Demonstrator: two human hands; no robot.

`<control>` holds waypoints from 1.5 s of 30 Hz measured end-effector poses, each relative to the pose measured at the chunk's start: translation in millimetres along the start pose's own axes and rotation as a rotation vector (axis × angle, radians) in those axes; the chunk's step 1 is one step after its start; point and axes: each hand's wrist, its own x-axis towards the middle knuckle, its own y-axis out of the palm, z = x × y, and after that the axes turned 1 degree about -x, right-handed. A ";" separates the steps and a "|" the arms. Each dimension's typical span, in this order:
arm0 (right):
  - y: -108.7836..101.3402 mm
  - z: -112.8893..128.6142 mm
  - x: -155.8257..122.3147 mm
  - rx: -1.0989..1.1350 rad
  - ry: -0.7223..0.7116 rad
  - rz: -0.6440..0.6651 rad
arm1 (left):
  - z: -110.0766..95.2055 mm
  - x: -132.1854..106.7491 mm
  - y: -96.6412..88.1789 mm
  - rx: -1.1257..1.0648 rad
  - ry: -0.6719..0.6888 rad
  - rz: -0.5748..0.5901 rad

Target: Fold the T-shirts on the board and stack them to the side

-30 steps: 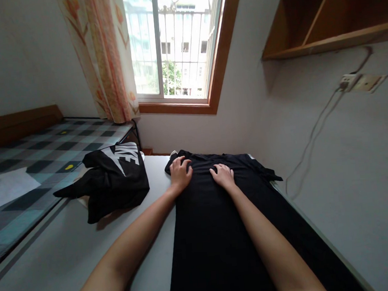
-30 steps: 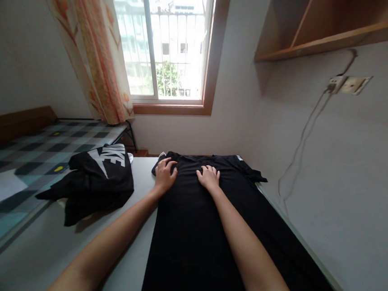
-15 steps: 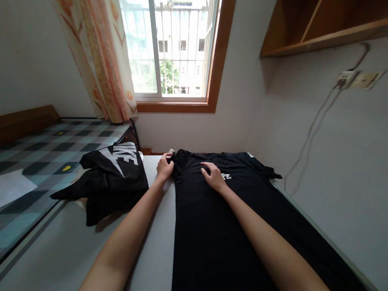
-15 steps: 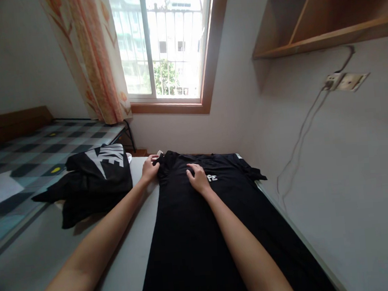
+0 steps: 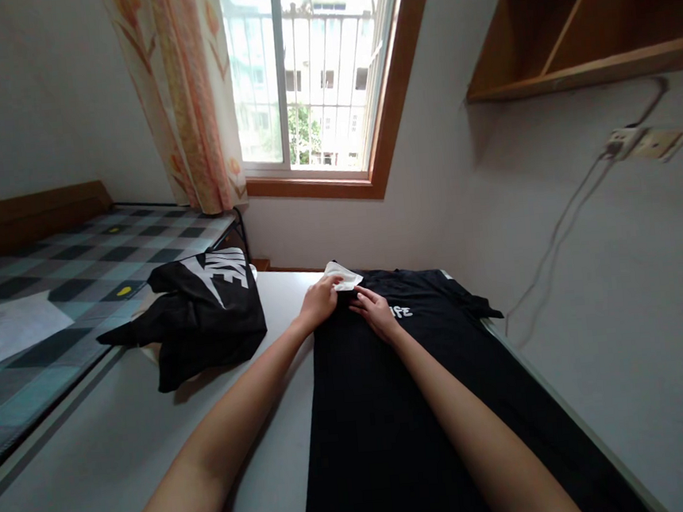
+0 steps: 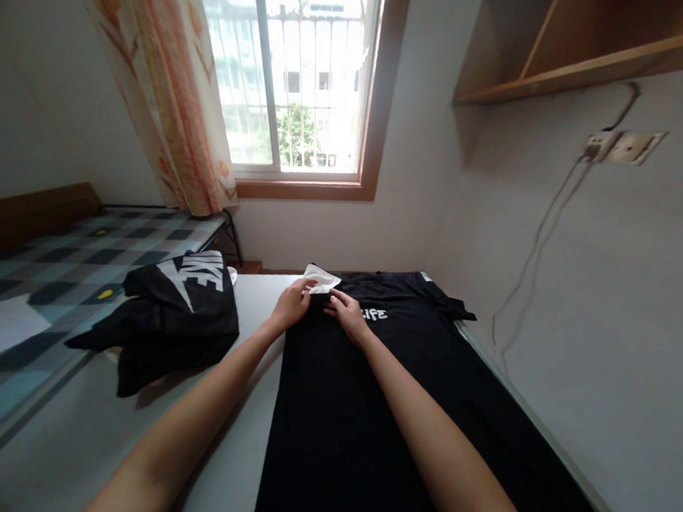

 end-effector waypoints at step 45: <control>5.2 8.8 -11.8 -0.031 -0.017 -0.017 | 31.8 -7.9 -21.5 0.388 -0.241 0.020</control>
